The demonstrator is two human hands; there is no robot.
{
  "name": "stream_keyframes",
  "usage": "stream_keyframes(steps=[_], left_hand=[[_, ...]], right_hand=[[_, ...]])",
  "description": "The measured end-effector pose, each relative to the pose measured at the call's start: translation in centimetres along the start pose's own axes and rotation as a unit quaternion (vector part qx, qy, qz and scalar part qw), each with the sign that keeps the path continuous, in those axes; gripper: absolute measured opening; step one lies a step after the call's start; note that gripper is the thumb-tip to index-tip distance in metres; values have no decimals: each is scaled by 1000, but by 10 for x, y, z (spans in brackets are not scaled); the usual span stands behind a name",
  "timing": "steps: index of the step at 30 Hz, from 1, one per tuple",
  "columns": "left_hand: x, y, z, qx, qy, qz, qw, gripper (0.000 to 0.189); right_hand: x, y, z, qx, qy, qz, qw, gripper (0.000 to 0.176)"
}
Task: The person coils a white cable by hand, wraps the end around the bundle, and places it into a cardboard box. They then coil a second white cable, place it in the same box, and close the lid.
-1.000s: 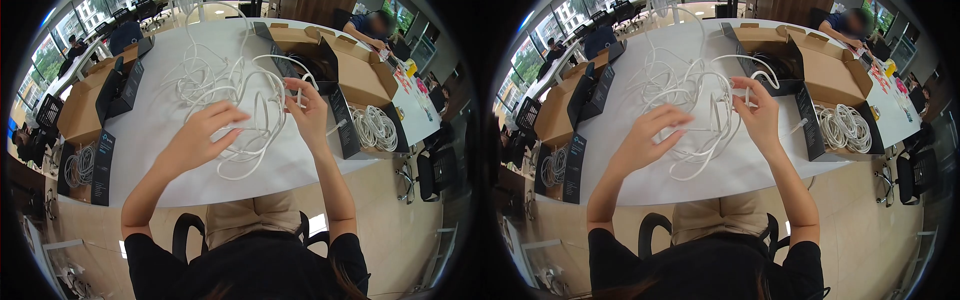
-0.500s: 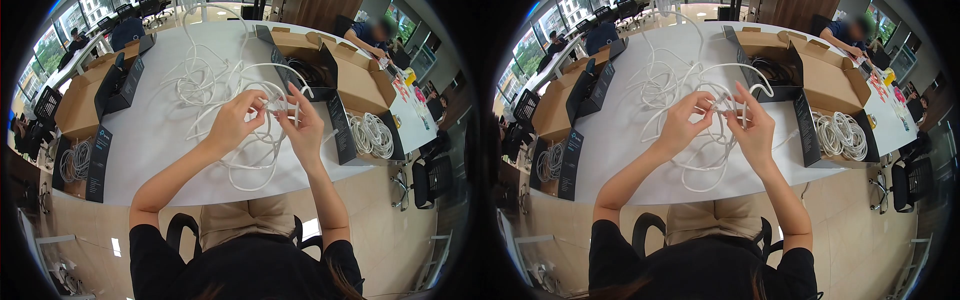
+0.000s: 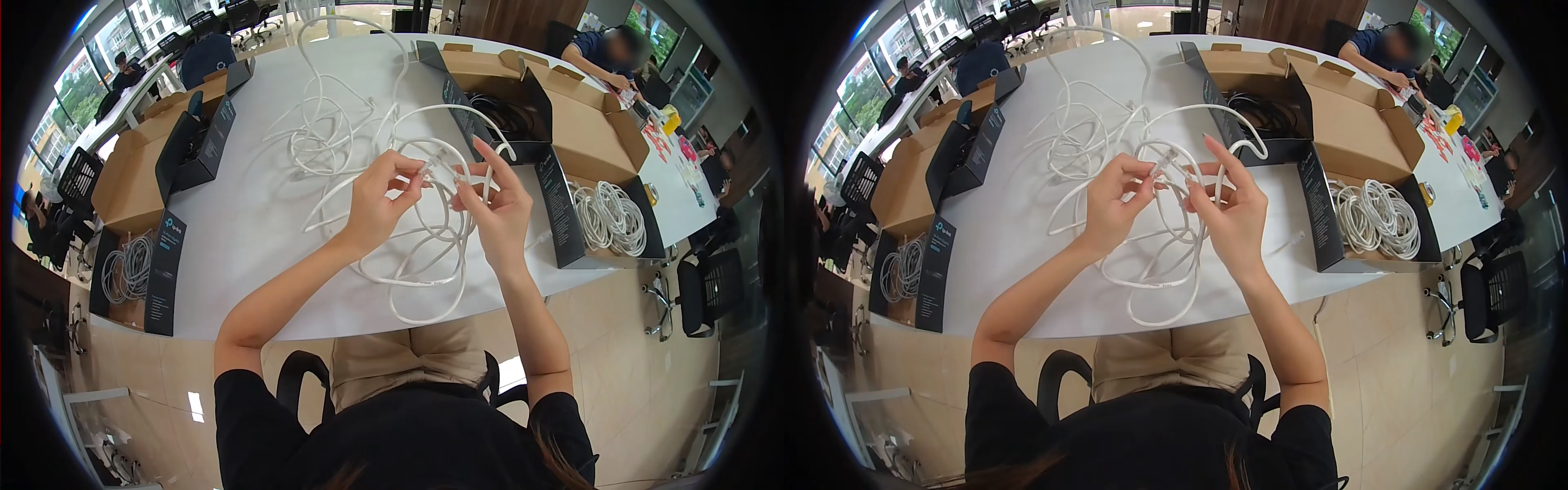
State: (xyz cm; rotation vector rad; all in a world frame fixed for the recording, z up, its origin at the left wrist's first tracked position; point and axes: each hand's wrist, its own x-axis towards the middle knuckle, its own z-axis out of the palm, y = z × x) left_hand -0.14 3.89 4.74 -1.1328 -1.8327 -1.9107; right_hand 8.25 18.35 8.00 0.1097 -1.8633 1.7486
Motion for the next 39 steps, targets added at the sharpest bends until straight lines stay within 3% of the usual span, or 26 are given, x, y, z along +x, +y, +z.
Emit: stream_keyframes(steps=[2, 8, 11, 14, 15, 17, 19, 23, 26, 28, 29, 32, 33, 36, 38, 39], left_hand=[[-3, -1, 2, -82, 29, -41, 995, 17], [1, 5, -7, 157, -58, 101, 981, 16], [5, 12, -4, 228, -81, 112, 964, 16], [7, 7, -2, 244, -107, 70, 961, 17], [8, 5, 0, 153, -126, 3, 980, 20], [11, 1, 3, -35, -155, -127, 979, 26], [10, -4, 6, -100, -138, -186, 968, 37], [0, 19, -5, -212, -136, -292, 923, 58], [-19, 41, -17, -59, -261, -239, 933, 59], [-36, 63, -15, 118, -339, -132, 924, 56], [-41, 69, -14, 204, -372, -75, 902, 55], [-48, 72, -11, 322, -459, -103, 822, 52], [-62, 49, -15, 259, -350, -33, 900, 40], [-51, 32, -41, 52, -352, -266, 896, 30], [-46, 8, -59, -43, -216, -319, 922, 22], [-34, 7, -73, -54, -206, -356, 910, 23]], right_hand=[[2, 0, -4, 1, -11, 42, 999, 47], [5, 1, -1, 93, 56, 23, 994, 46], [-3, -5, 5, 92, 26, 8, 995, 46], [-8, -5, 17, 120, -39, -7, 992, 45], [-9, -5, 16, 111, -86, -6, 990, 46], [-11, -6, 21, 60, -92, -69, 992, 47], [-8, -14, 21, -3, -84, -126, 988, 47], [9, -15, -2, -67, -14, -135, 988, 46], [16, -22, -12, -58, 3, -147, 987, 45], [19, -28, -12, -44, 31, -187, 981, 44], [20, -34, -14, -38, 46, -206, 977, 43], [23, -52, -30, -62, 113, -299, 946, 41], [24, -59, -38, -87, 153, -327, 928, 39], [20, -85, -74, -172, 266, -392, 864, 35], [15, -104, -108, -233, 330, -423, 811, 34], [10, -110, -127, -245, 368, -426, 789, 33]])
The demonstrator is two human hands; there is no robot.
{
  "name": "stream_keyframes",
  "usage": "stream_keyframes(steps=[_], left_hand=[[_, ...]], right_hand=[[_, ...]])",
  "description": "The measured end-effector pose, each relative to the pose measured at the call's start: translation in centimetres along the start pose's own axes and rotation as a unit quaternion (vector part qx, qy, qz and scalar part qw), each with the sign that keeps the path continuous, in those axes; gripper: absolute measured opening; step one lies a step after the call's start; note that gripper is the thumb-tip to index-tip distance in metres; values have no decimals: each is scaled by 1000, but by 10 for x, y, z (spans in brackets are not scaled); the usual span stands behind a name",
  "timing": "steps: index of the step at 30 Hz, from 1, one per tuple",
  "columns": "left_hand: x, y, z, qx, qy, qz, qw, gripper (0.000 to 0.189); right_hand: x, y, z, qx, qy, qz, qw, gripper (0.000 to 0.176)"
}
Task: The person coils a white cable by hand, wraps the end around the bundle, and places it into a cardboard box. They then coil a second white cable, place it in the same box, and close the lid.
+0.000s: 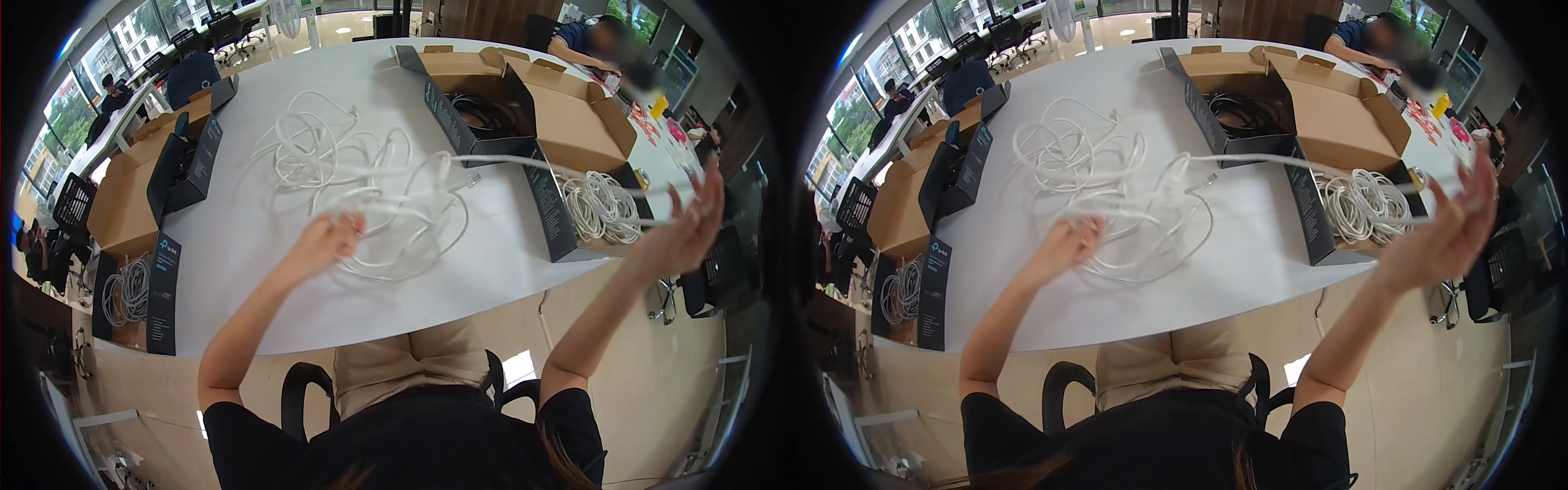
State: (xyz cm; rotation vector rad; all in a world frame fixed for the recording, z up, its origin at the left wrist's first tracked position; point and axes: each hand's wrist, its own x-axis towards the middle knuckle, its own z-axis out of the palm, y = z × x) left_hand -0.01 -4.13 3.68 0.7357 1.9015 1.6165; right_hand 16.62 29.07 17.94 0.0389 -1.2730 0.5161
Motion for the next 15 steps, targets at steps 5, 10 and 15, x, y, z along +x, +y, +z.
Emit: stream_keyframes(steps=[5, 10, 15], left_hand=[[21, -6, -74, -85, 140, -27, 986, 29], [37, -10, -131, -56, 187, 38, 980, 32], [58, 8, -163, 48, 186, 59, 979, 42]], right_hand=[[41, 15, -75, -190, 121, -27, 974, 31], [67, 43, -164, -171, 111, -63, 977, 37], [70, 33, -170, -198, 121, -8, 973, 38]])
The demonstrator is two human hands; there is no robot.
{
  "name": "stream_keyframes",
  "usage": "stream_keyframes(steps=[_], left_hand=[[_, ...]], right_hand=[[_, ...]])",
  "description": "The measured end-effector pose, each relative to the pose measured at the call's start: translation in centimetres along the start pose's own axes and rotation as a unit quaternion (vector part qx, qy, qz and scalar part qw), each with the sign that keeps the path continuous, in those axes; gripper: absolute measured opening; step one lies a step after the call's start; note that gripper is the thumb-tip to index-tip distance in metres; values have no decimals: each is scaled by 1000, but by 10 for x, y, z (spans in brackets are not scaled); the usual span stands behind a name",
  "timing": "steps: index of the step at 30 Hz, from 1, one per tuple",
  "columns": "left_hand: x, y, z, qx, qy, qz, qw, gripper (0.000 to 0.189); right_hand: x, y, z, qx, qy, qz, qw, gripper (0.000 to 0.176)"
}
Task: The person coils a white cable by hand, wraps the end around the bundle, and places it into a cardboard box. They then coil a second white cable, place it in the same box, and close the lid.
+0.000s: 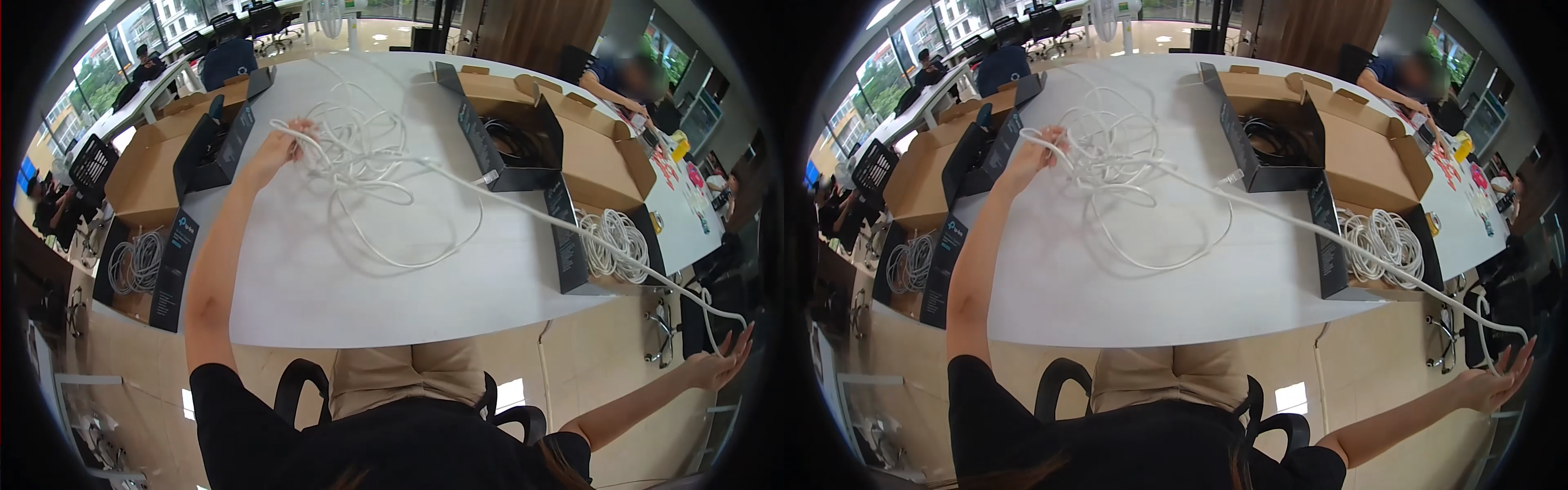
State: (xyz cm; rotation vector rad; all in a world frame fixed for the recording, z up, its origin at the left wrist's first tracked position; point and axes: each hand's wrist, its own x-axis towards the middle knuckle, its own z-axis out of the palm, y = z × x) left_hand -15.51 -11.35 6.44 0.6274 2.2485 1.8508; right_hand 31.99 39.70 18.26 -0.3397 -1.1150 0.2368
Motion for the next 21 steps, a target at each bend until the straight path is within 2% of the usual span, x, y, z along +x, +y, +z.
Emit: stream_keyframes(steps=[3, 7, 10, 13, 16, 17, 20, 21], left_hand=[[17, 15, -15, -55, 64, 42, 996, 47], [44, 21, -60, -50, 123, 43, 990, 47], [65, 19, -96, -34, 295, 45, 954, 44], [51, 25, -128, -84, 289, 39, 953, 41], [46, 10, -174, -115, 305, 27, 945, 43], [45, 2, -196, -129, 306, 35, 942, 44], [35, -53, -285, -202, 289, 98, 931, 45], [30, -50, -285, -194, 286, 93, 934, 45]], right_hand=[[9, 19, -13, 15, 1, -14, 1000, 38], [18, 38, -28, 34, 15, -1, 999, 41], [30, 73, -50, 56, 23, -7, 998, 44], [55, 141, -98, 63, 51, 2, 997, 42], [36, 123, -84, -12, 125, 35, 991, 41], [36, 134, -87, -31, 151, 63, 986, 35], [52, 218, -128, -12, 124, 44, 991, 36], [45, 219, -127, -22, 113, 33, 993, 38]])
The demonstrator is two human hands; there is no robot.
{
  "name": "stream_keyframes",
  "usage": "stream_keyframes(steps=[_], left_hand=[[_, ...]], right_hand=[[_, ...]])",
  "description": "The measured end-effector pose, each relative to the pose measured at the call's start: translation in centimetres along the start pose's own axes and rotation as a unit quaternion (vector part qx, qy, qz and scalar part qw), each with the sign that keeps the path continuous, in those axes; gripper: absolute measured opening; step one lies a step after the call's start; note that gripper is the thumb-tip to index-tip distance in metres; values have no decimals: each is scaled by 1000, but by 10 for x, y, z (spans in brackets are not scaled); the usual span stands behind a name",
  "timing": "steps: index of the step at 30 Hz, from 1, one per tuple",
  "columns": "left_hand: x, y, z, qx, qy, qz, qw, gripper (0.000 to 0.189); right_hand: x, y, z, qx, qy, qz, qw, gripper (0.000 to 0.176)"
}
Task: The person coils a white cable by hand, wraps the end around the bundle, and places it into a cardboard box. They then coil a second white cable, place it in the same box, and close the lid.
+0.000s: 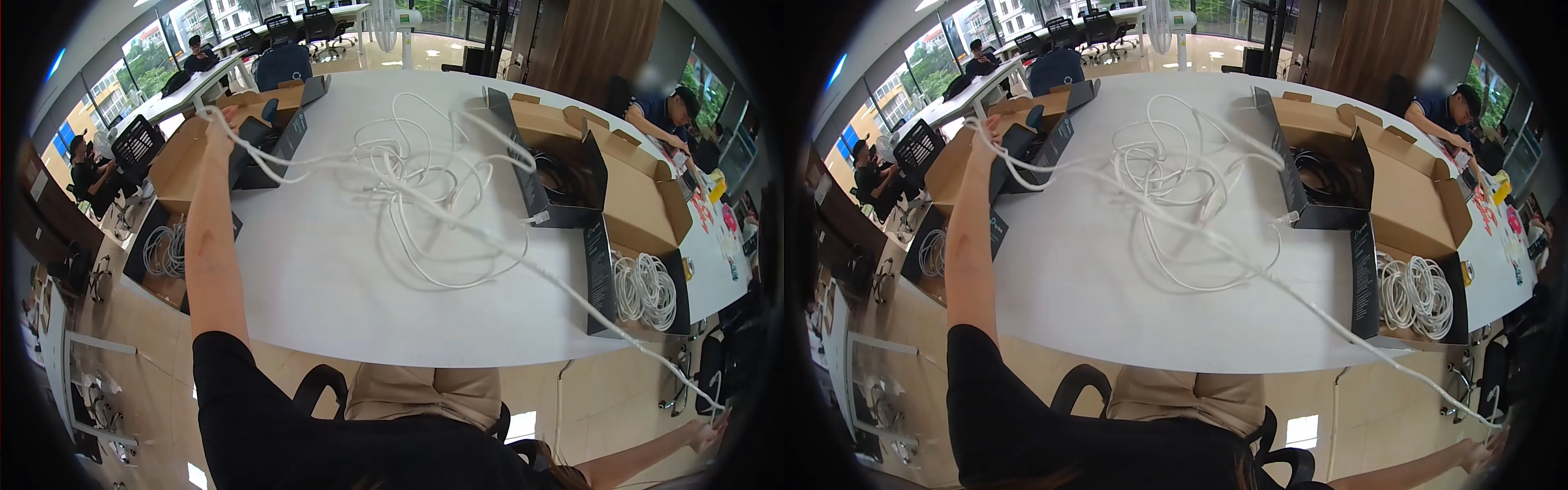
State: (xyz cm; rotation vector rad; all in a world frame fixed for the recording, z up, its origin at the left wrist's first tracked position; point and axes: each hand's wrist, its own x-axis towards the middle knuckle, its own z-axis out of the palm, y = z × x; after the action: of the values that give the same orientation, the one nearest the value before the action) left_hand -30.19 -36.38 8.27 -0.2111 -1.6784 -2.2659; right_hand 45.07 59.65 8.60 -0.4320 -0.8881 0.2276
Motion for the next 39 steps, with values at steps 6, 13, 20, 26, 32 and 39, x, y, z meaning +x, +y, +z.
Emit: stream_keyframes(steps=[6, 13, 20, 26, 32, 39], left_hand=[[-60, 42, 81, 174, -30, -49, 983, 44], [-97, 44, 142, 526, -503, -65, 682, 51], [-155, 109, 210, 559, -447, -73, 695, 65], [-210, 62, 294, 508, -527, 254, 632, 63], [-273, -47, 354, 414, -664, 213, 585, 102], [-304, -85, 370, 339, -624, 190, 678, 58]], right_hand=[[-74, -128, 55, -29, -126, 15, 991, 48], [-92, -205, 62, 62, -218, 31, 973, 50], [-62, -220, 38, 128, -160, 40, 978, 48], [-26, -174, -16, 201, -128, -13, 971, 43], [-30, -222, -20, 135, -13, 50, 990, 37], [-24, -249, -39, 42, 64, 23, 997, 34]])
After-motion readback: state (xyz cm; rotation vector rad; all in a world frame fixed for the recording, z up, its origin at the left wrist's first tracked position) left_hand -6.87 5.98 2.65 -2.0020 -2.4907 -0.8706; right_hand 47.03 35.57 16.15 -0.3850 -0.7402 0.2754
